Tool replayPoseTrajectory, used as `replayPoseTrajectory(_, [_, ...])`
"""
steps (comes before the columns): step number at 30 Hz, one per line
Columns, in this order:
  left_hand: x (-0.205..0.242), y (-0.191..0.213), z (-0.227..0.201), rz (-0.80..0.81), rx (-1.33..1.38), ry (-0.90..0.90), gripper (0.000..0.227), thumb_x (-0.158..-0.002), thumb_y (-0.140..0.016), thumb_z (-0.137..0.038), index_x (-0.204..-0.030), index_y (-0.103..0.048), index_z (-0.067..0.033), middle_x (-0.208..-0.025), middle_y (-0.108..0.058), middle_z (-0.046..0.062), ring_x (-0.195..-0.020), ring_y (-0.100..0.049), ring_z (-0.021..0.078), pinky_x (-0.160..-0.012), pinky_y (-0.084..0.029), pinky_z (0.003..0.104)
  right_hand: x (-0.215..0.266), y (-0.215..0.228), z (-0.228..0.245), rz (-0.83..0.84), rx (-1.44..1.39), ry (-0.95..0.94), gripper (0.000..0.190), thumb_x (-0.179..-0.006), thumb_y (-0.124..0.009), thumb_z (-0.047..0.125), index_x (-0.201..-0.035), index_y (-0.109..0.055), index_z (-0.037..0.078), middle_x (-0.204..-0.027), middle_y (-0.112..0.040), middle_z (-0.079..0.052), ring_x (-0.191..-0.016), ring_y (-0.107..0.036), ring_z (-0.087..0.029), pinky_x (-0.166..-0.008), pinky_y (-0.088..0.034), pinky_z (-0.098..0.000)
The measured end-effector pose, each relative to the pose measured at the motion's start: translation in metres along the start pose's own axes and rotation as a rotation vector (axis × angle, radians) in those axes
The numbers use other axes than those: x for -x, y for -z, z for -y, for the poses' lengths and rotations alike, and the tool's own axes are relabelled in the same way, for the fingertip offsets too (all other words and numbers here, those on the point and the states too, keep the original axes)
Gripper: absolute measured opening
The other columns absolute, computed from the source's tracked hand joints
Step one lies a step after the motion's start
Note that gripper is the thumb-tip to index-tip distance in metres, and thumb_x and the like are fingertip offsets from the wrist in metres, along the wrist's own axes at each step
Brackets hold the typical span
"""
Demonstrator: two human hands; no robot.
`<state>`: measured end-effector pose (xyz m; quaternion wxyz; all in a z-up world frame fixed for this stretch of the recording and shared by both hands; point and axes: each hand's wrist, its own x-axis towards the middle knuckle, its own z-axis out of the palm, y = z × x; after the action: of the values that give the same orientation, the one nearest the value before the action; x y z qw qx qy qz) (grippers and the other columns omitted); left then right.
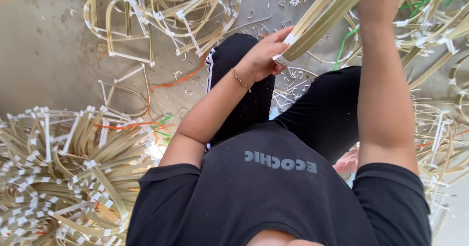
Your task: Assembling and trimming bamboo strips to form circular or semi-circular frames.
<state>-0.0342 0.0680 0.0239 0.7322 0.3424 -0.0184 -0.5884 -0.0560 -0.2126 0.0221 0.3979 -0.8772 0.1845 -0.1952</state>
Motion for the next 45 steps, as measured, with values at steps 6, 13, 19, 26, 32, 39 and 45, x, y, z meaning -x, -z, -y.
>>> replayPoseTrajectory(6, [-0.006,0.002,-0.004,-0.123,0.138,0.025,0.059,-0.096,-0.054,-0.009,-0.153,-0.038,-0.0098,-0.068,-0.055,0.002,-0.040,-0.047,0.0109,-0.034,-0.034,0.026,0.034,-0.020,0.047,0.172,0.190,0.436,0.034,-0.084,-0.091,0.022,-0.095,-0.074,-0.005,-0.081,-0.075,-0.017,-0.074,-0.073,-0.028,-0.068,-0.057,-0.0391])
replayPoseTrajectory(13, [-0.003,0.002,0.000,-0.053,0.141,-0.040,0.048,-0.102,-0.054,-0.006,-0.148,-0.044,-0.0046,-0.073,-0.054,0.003,-0.045,-0.041,0.0088,-0.038,-0.032,0.025,0.023,-0.018,0.041,0.164,-0.033,-0.104,0.035,-0.097,-0.077,0.024,-0.108,-0.071,-0.009,-0.092,-0.073,-0.022,-0.081,-0.074,-0.036,-0.066,-0.056,-0.0452])
replayPoseTrajectory(19, [-0.007,0.004,0.001,-0.067,0.205,-0.034,0.055,-0.097,-0.054,-0.003,-0.151,-0.046,-0.0112,-0.076,-0.058,0.003,-0.041,-0.039,0.0070,-0.034,-0.031,0.024,-0.032,-0.002,-0.054,0.176,-0.004,-0.051,0.034,-0.099,-0.073,0.041,-0.108,-0.076,0.008,-0.094,-0.077,-0.012,-0.091,-0.078,-0.031,-0.077,-0.062,-0.0404])
replayPoseTrajectory(26, [-0.015,0.012,0.007,-0.145,0.186,-0.047,0.056,-0.095,-0.056,-0.003,-0.149,-0.045,-0.0057,-0.073,-0.055,0.003,-0.040,-0.039,0.0084,-0.034,-0.032,0.026,0.032,-0.029,0.025,0.254,0.165,0.247,0.051,-0.087,-0.087,0.037,-0.114,-0.075,-0.004,-0.106,-0.074,-0.024,-0.096,-0.072,-0.034,-0.084,-0.056,-0.0439])
replayPoseTrajectory(32, [-0.005,-0.009,-0.005,-0.124,0.145,-0.007,0.062,-0.094,-0.058,-0.001,-0.154,-0.047,-0.0133,-0.078,-0.059,0.000,-0.046,-0.041,0.0072,-0.036,-0.030,0.023,-0.040,0.017,-0.016,0.131,-0.204,-0.370,0.028,-0.105,-0.063,0.029,-0.099,-0.068,0.002,-0.097,-0.072,-0.018,-0.090,-0.076,-0.028,-0.078,-0.060,-0.0419])
replayPoseTrajectory(39, [-0.010,0.006,0.005,-0.231,0.159,-0.024,0.060,-0.096,-0.055,-0.005,-0.151,-0.038,-0.0205,-0.068,-0.054,0.003,-0.041,-0.044,0.0112,-0.033,-0.033,0.027,0.013,-0.014,0.033,0.055,0.142,0.599,0.051,-0.094,-0.074,0.041,-0.104,-0.072,-0.009,-0.098,-0.072,-0.025,-0.091,-0.070,-0.036,-0.078,-0.056,-0.0461])
replayPoseTrajectory(45, [-0.001,0.008,0.000,-0.052,0.118,-0.069,0.058,-0.095,-0.055,0.000,-0.151,-0.048,-0.0122,-0.073,-0.059,0.001,-0.039,-0.042,0.0058,-0.034,-0.033,0.023,-0.006,0.004,0.059,0.195,0.125,-0.137,0.049,-0.103,-0.068,0.051,-0.101,-0.074,0.003,-0.092,-0.074,-0.017,-0.083,-0.071,-0.026,-0.072,-0.054,-0.0450])
